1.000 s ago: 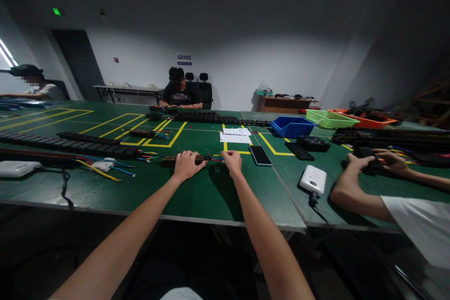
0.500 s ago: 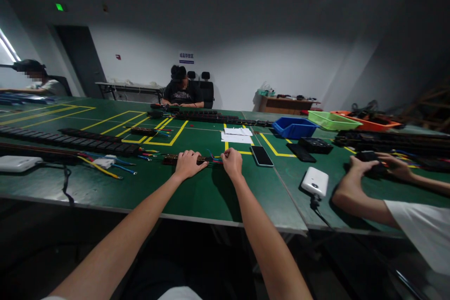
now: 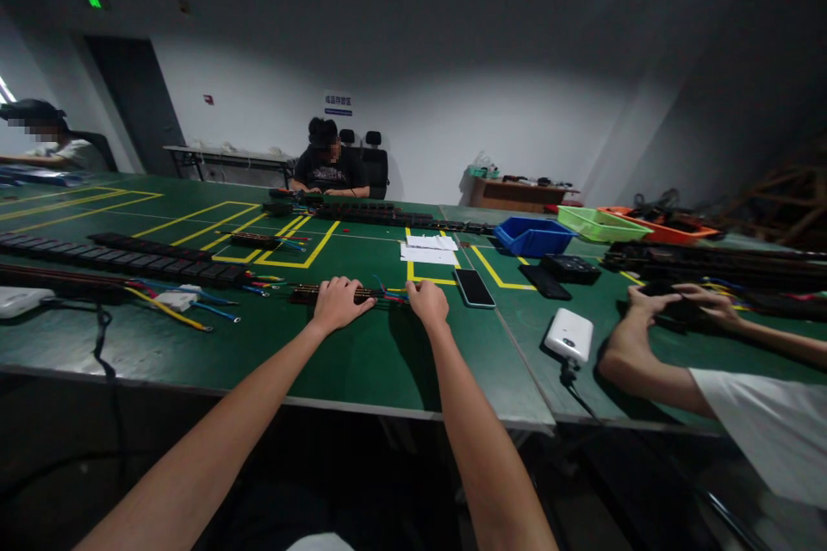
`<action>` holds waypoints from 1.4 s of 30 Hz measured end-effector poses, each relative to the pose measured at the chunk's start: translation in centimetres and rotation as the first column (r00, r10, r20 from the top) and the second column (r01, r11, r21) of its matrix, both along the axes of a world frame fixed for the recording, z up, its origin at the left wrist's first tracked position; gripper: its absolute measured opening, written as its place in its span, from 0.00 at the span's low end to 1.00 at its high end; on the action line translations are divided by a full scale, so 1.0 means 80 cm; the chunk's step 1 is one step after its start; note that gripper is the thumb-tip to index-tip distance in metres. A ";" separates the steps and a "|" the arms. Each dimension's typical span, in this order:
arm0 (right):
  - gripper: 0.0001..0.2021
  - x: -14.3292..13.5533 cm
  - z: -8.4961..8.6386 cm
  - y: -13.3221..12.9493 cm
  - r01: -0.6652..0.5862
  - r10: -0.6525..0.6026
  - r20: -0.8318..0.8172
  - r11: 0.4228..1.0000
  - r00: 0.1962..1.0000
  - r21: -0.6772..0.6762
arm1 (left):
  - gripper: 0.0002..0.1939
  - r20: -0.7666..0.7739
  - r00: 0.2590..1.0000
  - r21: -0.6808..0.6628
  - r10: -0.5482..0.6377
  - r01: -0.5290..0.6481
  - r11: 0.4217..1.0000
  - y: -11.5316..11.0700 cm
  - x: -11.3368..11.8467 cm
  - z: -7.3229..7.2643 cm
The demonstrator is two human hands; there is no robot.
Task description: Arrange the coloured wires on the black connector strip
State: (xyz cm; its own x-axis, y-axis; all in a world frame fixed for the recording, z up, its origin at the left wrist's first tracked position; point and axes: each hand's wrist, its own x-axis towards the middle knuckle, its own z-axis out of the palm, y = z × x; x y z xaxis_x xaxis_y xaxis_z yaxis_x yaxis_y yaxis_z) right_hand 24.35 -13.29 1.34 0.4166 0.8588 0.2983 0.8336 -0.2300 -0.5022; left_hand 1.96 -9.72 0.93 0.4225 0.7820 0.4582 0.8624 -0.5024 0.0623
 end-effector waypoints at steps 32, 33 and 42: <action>0.16 0.006 -0.006 0.009 -0.033 0.055 -0.246 0.995 0.968 0.090 | 0.31 0.023 1.000 -0.032 -0.004 0.005 0.999 0.001 0.001 -0.003; 0.15 0.003 -0.004 0.007 -0.031 0.051 -0.200 0.994 0.979 0.102 | 0.31 0.025 1.000 -0.040 -0.005 0.006 0.999 0.002 0.001 -0.004; 0.12 -0.016 0.010 -0.008 -0.125 0.104 0.157 0.984 0.982 0.127 | 0.31 0.014 1.000 -0.022 0.018 -0.017 1.000 0.004 0.001 -0.006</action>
State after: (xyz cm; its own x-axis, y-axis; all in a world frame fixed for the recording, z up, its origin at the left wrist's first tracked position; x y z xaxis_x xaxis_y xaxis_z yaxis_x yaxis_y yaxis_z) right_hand 23.03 -13.96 2.10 0.2598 0.8453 0.4668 0.9185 -0.0670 -0.3898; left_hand 2.02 -9.42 0.43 0.4023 0.7994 0.4463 0.8701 -0.4855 0.0852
